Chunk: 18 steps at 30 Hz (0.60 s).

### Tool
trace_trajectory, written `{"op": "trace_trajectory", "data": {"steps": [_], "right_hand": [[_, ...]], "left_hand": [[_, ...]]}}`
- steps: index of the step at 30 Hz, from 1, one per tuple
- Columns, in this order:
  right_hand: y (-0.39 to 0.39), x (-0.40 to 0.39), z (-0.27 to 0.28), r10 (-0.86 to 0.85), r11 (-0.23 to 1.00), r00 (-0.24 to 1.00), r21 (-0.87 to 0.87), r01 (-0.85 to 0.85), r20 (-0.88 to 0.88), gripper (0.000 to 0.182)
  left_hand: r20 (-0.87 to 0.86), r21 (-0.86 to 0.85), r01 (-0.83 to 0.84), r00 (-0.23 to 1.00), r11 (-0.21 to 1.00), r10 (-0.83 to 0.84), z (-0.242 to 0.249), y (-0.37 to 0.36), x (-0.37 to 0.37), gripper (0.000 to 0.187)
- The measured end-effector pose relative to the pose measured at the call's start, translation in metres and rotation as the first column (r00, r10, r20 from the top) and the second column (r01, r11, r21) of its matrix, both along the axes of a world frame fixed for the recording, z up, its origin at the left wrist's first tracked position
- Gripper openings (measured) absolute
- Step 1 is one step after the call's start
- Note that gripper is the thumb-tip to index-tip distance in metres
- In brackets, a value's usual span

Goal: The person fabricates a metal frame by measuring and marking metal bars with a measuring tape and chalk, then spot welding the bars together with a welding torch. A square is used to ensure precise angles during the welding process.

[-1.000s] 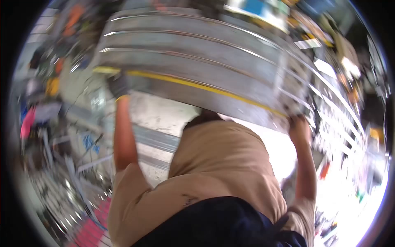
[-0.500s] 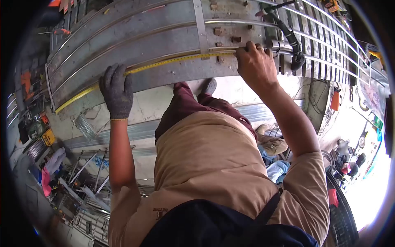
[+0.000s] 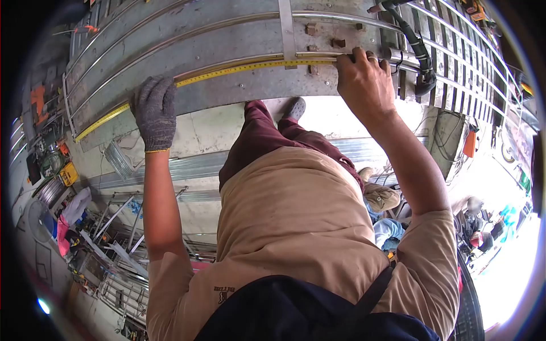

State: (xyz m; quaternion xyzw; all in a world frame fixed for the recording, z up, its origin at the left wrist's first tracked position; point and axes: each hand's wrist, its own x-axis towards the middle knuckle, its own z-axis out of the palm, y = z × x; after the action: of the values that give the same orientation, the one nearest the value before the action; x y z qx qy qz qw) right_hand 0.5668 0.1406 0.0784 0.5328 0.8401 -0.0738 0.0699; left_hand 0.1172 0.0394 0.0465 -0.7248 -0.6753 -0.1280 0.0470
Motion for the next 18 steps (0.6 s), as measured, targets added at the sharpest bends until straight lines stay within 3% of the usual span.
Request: {"op": "trace_trajectory", "data": {"steps": [9, 12, 13, 15, 18], "right_hand": [[-0.002, -0.001, -0.001, -0.011, 1.000, 1.000, 0.020, 0.011, -0.012, 0.018], [-0.001, 0.008, -0.003, 0.091, 0.976, 0.994, 0.204, -0.078, -0.058, 0.014], [0.002, 0.012, 0.002, 0.069, 0.991, 0.990, 0.119, -0.055, -0.121, 0.014], [0.002, 0.009, 0.021, -0.029, 0.992, 0.985, -0.126, 0.007, -0.173, 0.030], [-0.017, -0.012, 0.046, -0.085, 0.993, 0.976, -0.100, 0.065, -0.202, 0.064]], "left_hand": [[0.013, 0.007, 0.003, 1.000, 1.000, -0.003, -0.001, 0.001, -0.006, 0.022], [-0.128, 0.038, -0.055, 0.990, 0.998, 0.059, -0.009, 0.003, -0.039, 0.017], [-0.033, -0.018, -0.070, 0.997, 0.997, 0.069, -0.012, 0.002, -0.059, 0.017], [0.161, -0.123, -0.074, 0.982, 0.990, 0.094, -0.010, -0.003, -0.095, 0.016], [0.199, 0.009, -0.058, 0.978, 0.998, 0.055, 0.026, 0.006, -0.087, 0.017]]}}
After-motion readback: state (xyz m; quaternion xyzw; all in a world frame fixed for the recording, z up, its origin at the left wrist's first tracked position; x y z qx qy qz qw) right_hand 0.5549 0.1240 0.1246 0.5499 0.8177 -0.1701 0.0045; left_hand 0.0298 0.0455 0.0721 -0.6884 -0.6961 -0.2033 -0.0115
